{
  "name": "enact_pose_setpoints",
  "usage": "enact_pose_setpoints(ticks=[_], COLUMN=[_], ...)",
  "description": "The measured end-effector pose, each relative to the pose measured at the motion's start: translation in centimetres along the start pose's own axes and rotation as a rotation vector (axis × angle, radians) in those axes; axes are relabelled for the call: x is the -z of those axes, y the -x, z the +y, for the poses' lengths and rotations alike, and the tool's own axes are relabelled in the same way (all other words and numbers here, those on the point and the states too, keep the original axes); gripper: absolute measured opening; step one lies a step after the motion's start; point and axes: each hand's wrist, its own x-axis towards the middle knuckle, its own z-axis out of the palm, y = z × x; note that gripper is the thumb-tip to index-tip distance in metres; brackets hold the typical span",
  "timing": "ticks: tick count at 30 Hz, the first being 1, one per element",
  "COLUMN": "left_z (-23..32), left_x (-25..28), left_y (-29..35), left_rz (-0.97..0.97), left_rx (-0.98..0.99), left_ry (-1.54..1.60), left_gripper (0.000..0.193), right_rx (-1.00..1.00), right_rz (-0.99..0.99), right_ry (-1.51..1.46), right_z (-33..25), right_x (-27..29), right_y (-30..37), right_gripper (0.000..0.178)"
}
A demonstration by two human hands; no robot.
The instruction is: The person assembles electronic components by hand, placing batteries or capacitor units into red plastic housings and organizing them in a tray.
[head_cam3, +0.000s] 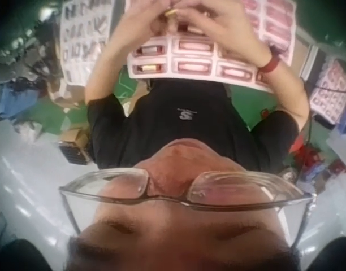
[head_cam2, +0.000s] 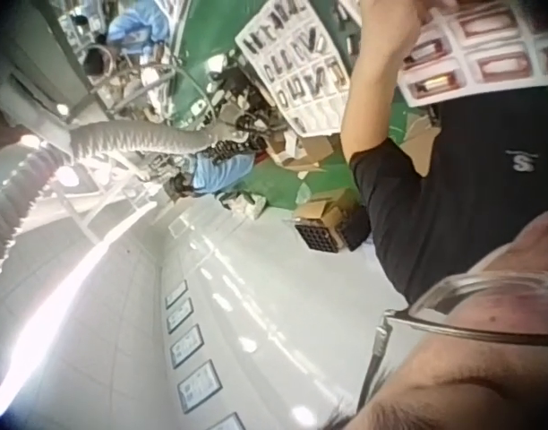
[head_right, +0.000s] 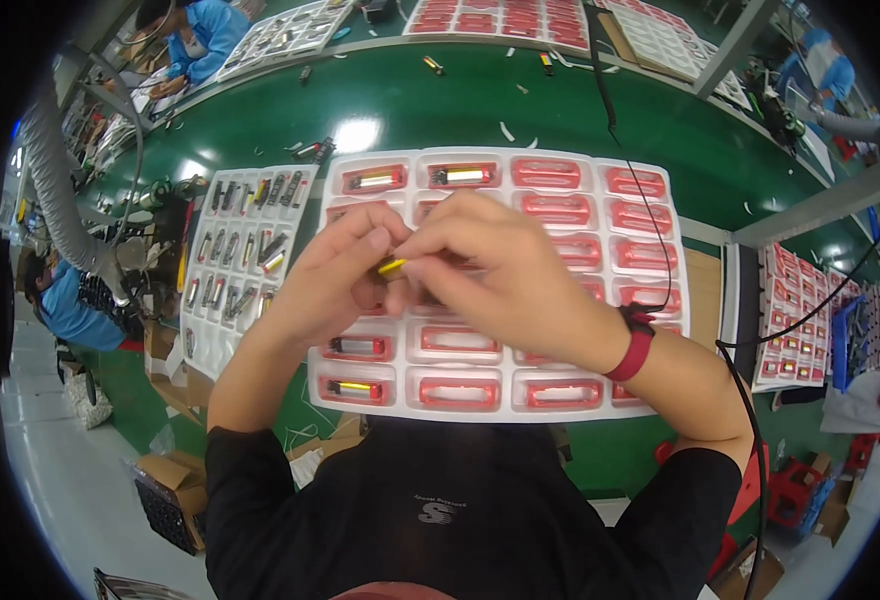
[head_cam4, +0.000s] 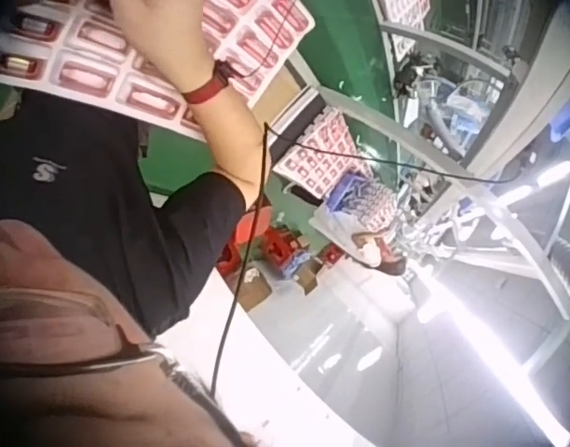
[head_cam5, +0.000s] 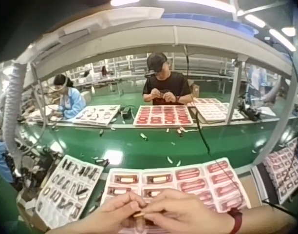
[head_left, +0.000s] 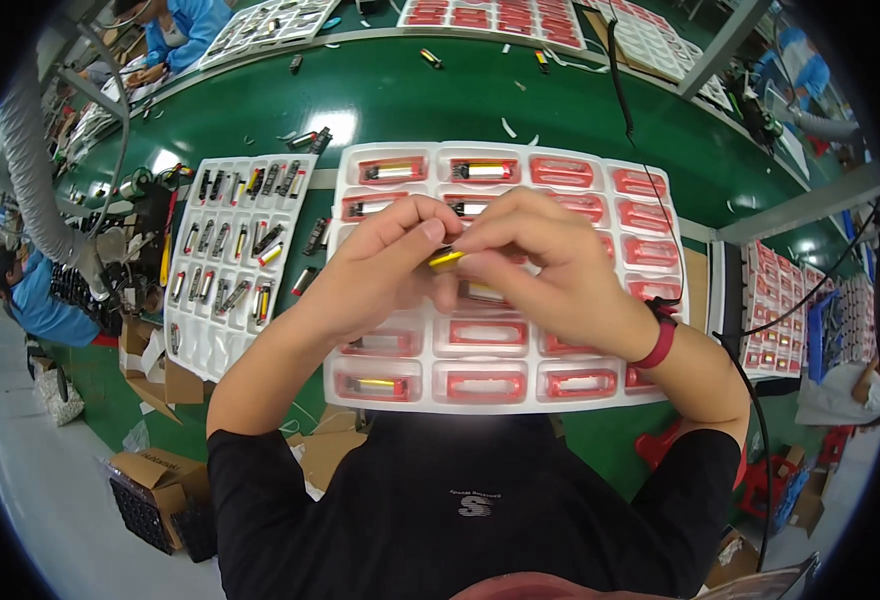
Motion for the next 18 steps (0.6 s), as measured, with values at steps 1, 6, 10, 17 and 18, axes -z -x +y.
enact_pose_setpoints(ticks=[1,6,10,17,18], left_z=[0.1,-1.6,-1.1,-1.4,-1.7], left_x=[-0.6,-1.2,-1.7,-2.2,-2.0], left_y=[-0.2,-0.7,-2.3,-3.0,-3.2], left_rz=[0.006,0.104,0.079,0.028,0.034], left_rx=[0.005,-0.419,-0.743,-0.865,-0.888], left_ry=[0.044,-0.625,-1.204,-1.384,-1.38], left_gripper=[0.027,0.039,0.032,0.028,0.025], right_rx=[-0.015,-0.609,-0.717,-0.737,-0.736], right_rz=[0.009,0.159,0.155,0.145,0.15], right_ry=[0.006,-0.544,-0.557,-0.671,-0.674], right_z=[0.3,0.6,1.5,1.3,1.5], right_x=[0.6,3.1,3.7,3.9,4.0], right_y=[0.5,2.3,3.1,3.5,3.6], right_gripper=[0.021,0.012,0.014,0.013,0.013])
